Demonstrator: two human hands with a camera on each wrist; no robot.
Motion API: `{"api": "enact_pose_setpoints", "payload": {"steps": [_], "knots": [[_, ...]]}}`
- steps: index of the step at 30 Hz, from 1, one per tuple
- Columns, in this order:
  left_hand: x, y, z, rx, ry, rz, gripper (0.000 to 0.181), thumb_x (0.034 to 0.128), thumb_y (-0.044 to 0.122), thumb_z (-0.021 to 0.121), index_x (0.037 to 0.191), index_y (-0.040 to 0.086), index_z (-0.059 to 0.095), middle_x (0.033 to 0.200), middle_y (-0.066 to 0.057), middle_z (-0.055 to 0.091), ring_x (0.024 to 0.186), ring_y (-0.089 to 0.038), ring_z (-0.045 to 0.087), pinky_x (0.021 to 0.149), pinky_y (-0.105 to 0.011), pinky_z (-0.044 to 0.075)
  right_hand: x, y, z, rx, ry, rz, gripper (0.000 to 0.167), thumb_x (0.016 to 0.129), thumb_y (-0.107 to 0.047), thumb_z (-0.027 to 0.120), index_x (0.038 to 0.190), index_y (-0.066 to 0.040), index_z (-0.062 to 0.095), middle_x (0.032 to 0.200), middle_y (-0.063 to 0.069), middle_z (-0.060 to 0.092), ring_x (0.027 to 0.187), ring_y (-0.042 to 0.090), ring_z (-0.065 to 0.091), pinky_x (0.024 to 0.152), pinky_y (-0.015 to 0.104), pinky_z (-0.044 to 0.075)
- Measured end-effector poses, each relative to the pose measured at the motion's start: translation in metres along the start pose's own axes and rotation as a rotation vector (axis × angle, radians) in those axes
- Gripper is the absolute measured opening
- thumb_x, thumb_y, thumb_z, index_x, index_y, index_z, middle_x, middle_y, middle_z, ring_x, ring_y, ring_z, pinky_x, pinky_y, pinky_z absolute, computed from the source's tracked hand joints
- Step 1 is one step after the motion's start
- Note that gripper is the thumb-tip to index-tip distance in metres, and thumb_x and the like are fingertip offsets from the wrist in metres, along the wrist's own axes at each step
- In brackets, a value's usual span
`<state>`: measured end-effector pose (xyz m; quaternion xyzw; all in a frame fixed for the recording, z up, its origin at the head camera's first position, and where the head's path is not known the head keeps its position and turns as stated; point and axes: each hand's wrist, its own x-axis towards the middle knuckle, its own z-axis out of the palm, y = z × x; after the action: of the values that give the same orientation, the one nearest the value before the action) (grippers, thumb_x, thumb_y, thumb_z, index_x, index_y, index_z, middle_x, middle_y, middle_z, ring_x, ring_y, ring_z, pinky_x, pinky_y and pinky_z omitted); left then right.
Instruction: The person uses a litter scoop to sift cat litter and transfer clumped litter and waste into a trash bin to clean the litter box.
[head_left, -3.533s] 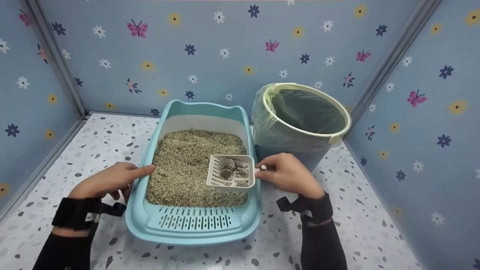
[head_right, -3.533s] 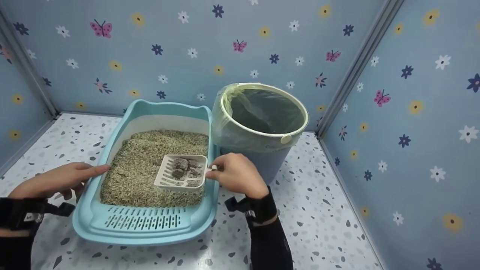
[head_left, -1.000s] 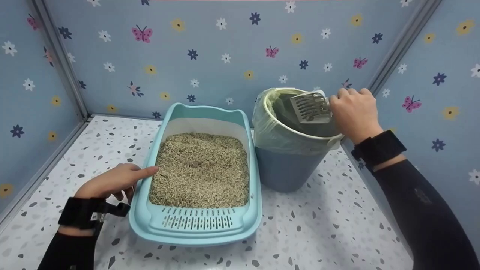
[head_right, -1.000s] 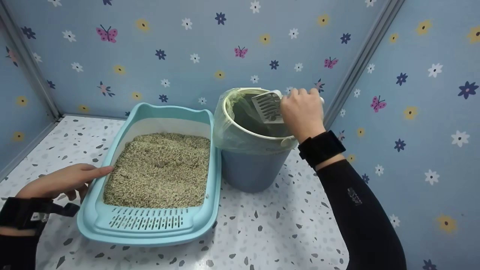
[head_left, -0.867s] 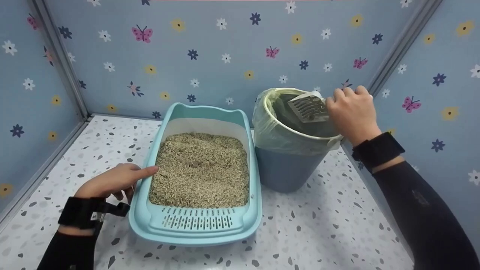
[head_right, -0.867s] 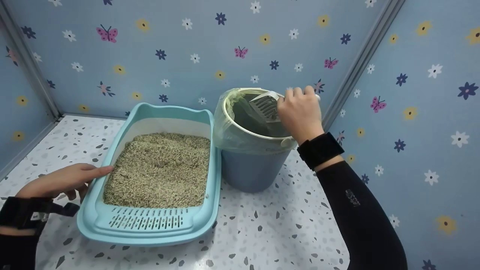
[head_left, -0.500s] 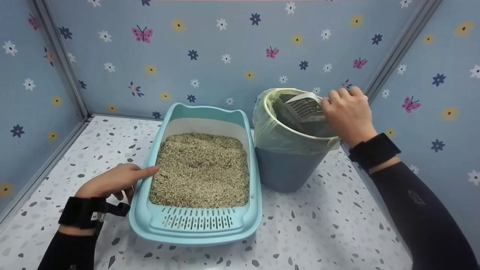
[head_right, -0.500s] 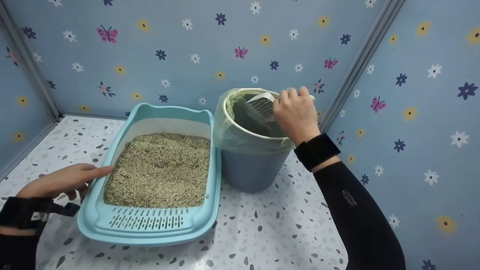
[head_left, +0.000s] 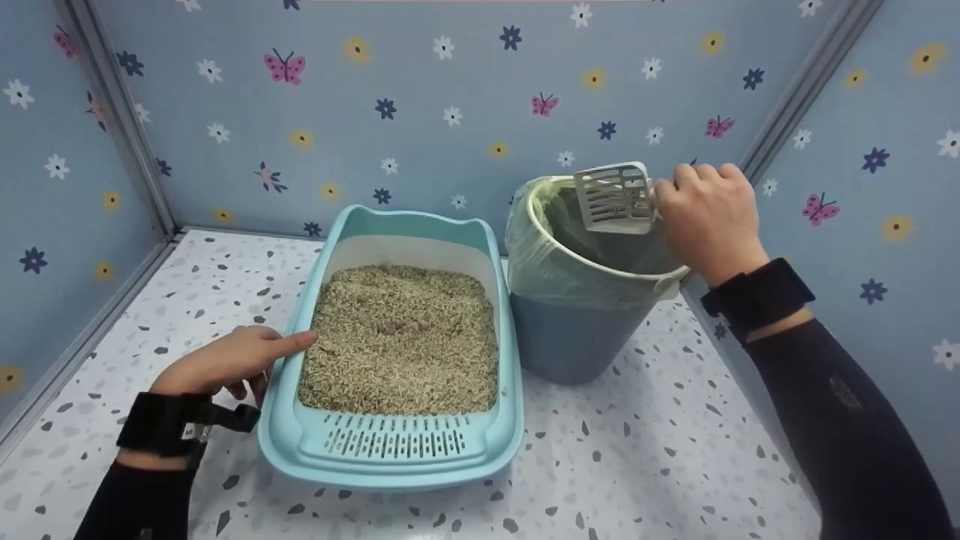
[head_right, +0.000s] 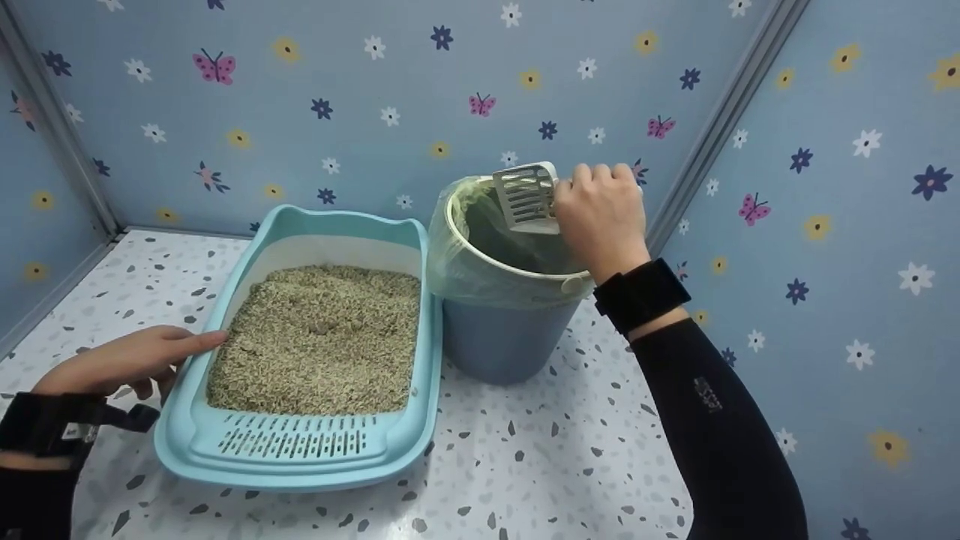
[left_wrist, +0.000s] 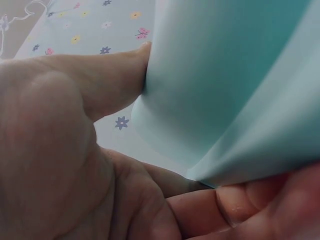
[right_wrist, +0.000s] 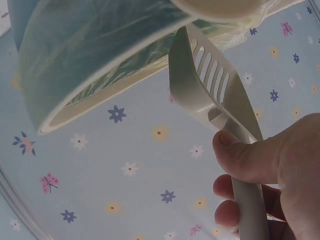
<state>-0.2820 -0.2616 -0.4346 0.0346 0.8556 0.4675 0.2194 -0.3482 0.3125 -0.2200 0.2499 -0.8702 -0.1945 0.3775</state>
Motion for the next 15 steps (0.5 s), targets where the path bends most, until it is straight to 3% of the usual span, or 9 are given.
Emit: {"api": "enact_pose_setpoints", "payload": {"steps": [7,11,15], "knots": [[0.0,0.0,0.0,0.016,-0.003,0.008,0.069,0.1098,0.07,0.056,0.121,0.002,0.059,0.081,-0.012,0.072,0.061,-0.024,0.072,0.052,-0.032,0.054,0.001,-0.001,-0.011,0.092,-0.011,0.055,0.018,0.102,-0.01,0.076,0.098,0.007,0.075,0.073,0.017,0.056,0.06,0.037,0.051,0.056,0.048,0.042],[0.0,0.0,0.0,0.022,-0.002,0.011,0.07,0.1092,0.071,0.056,0.121,0.001,0.059,0.081,-0.012,0.072,0.062,-0.024,0.072,0.052,-0.032,0.053,0.005,-0.006,-0.022,0.22,0.013,0.099,0.019,0.102,-0.015,0.08,0.106,0.003,0.081,0.076,0.017,0.062,0.06,0.037,0.056,0.054,0.052,0.045],[0.0,0.0,0.0,0.02,0.0,-0.001,0.073,0.1082,0.073,0.056,0.121,0.001,0.058,0.08,-0.013,0.073,0.062,-0.026,0.073,0.052,-0.033,0.053,0.011,-0.02,-0.033,0.32,0.026,0.094,0.02,0.1,-0.017,0.083,0.11,0.0,0.083,0.083,0.017,0.069,0.063,0.039,0.062,0.054,0.056,0.049]]}}
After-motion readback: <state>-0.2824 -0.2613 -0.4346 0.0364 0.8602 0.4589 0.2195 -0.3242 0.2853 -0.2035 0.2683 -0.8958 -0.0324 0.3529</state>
